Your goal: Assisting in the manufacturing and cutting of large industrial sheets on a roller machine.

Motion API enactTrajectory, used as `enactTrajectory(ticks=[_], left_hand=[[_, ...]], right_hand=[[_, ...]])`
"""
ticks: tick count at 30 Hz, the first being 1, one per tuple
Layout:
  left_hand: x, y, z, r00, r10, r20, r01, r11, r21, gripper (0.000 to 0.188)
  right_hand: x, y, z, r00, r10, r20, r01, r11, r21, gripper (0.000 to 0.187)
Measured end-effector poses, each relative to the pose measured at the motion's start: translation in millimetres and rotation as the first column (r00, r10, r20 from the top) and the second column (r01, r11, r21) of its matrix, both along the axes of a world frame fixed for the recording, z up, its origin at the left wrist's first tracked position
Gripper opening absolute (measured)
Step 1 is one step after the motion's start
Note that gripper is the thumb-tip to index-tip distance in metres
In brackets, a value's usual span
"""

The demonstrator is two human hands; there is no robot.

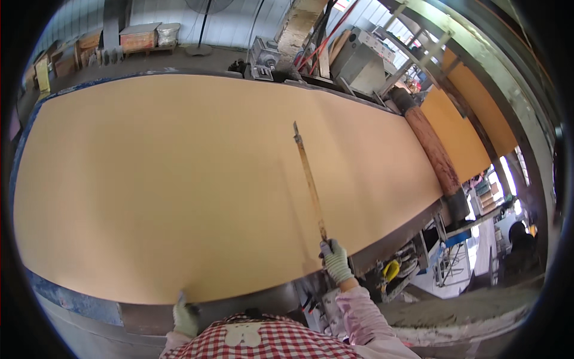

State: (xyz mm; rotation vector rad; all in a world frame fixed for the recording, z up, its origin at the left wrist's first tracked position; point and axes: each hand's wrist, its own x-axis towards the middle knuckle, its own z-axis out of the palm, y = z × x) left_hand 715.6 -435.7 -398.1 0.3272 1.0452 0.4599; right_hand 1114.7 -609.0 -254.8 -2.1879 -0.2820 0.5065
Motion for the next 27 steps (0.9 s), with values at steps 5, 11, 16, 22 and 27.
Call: enactTrajectory(ticks=[5,11,16,22,27], left_hand=[[15.7,-17.2,39.1,0.939,0.303,-0.161,-0.331,0.925,-0.189,0.036],[49.7,-18.4,60.3,0.878,0.207,-0.433,-0.318,0.926,-0.203,0.034],[46.6,3.1,66.6,0.790,0.270,-0.550,-0.398,0.908,-0.126,0.034],[5.1,17.7,83.4,0.718,0.437,-0.542,-0.471,0.878,0.084,0.035],[-53.9,47.8,71.2,0.876,0.413,-0.250,-0.345,0.897,0.275,0.054]], right_hand=[[167.5,89.9,-8.3,0.938,0.185,0.293,-0.077,0.936,-0.344,0.029],[346.9,269.5,-11.5,0.814,0.399,0.422,-0.097,0.809,-0.579,0.032],[398.7,440.1,-3.7,0.692,0.556,0.461,-0.140,0.729,-0.670,0.028],[319.3,459.1,40.8,0.525,0.849,0.062,-0.242,0.219,-0.945,0.018],[168.7,311.9,139.8,0.594,0.780,-0.195,-0.429,0.103,-0.898,0.010]])
